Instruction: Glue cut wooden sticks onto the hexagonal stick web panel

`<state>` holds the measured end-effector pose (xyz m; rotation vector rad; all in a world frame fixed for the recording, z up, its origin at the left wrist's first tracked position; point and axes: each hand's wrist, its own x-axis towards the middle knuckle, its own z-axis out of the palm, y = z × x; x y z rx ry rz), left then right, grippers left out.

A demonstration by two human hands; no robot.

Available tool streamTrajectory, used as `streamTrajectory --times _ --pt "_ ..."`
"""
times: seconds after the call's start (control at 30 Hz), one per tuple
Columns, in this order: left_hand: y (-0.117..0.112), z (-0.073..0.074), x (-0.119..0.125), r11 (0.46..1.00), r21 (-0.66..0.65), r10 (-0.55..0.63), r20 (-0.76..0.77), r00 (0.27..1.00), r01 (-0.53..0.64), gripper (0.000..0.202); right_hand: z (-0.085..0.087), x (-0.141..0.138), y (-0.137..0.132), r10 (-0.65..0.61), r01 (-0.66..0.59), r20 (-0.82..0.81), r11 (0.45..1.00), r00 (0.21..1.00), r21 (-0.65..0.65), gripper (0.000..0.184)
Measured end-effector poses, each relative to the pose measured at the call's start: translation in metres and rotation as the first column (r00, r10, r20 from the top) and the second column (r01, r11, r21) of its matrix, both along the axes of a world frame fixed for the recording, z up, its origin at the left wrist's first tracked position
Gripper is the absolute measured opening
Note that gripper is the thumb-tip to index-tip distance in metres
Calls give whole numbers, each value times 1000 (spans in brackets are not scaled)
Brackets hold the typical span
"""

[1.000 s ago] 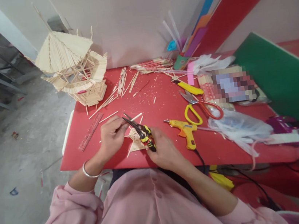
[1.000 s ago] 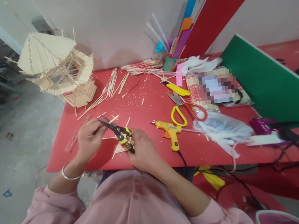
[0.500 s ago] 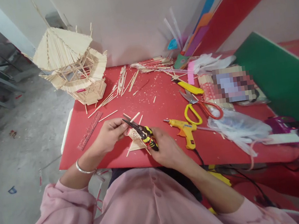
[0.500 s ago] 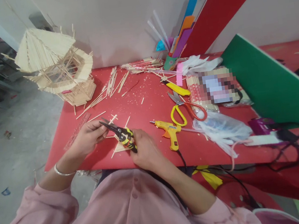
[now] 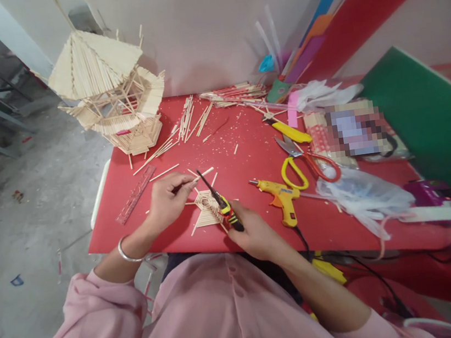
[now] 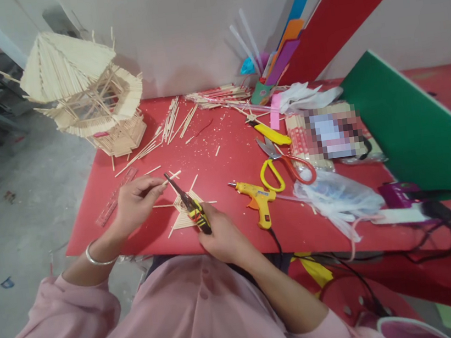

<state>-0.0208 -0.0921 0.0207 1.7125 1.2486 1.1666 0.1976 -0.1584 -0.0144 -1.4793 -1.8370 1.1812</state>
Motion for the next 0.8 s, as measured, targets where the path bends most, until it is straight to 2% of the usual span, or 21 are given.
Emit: streamTrajectory --times 0.13,0.23,0.3,0.37,0.43,0.47,0.53,0.57,0.6,0.63,0.7,0.73,0.8 --pt "-1 -2 1 998 49 -26 -6 1000 27 15 3 -3 -2 -8 4 -54 997 999 -80 33" --pt "0 -4 1 998 54 -40 14 999 40 16 7 -6 -6 -35 -7 -198 978 980 -208 25" --pt "1 -5 0 996 71 -51 33 998 49 15 10 -7 -9 -64 -75 -364 932 929 -354 26" --pt "2 -5 -1 993 95 -74 47 996 69 15 10 -9 -13 -110 -187 -528 859 842 -477 33" --pt "3 -4 -2 989 112 -106 37 994 101 16 10 -9 -15 -135 -281 -621 804 772 -524 41" --pt "5 -5 -3 986 122 -119 18 993 116 16 9 -9 -15 -125 -289 -621 803 773 -521 43" --pt "9 -8 -7 978 169 -109 -65 992 119 18 9 -8 -12 -61 -185 -470 869 880 -458 38" --pt "12 -12 -9 974 206 -74 -127 989 99 18 10 -8 -8 -46 -74 -294 919 955 -386 35" --pt "17 -18 -12 966 248 -17 -202 979 68 19 10 -7 -4 -66 44 -68 959 996 -280 32" --pt "23 -26 -16 958 286 79 -282 956 5 20 12 -5 1 -114 140 159 977 981 -158 31" --pt "39 -44 -24 955 281 215 -441 871 -93 22 15 -3 10 -198 218 463 976 864 8 32" --pt "49 -53 -28 963 240 235 -509 828 -126 22 17 -1 14 -199 216 525 976 828 30 32" --pt "65 -67 -34 976 147 215 -593 776 -158 19 20 0 19 -137 162 534 987 835 0 30"
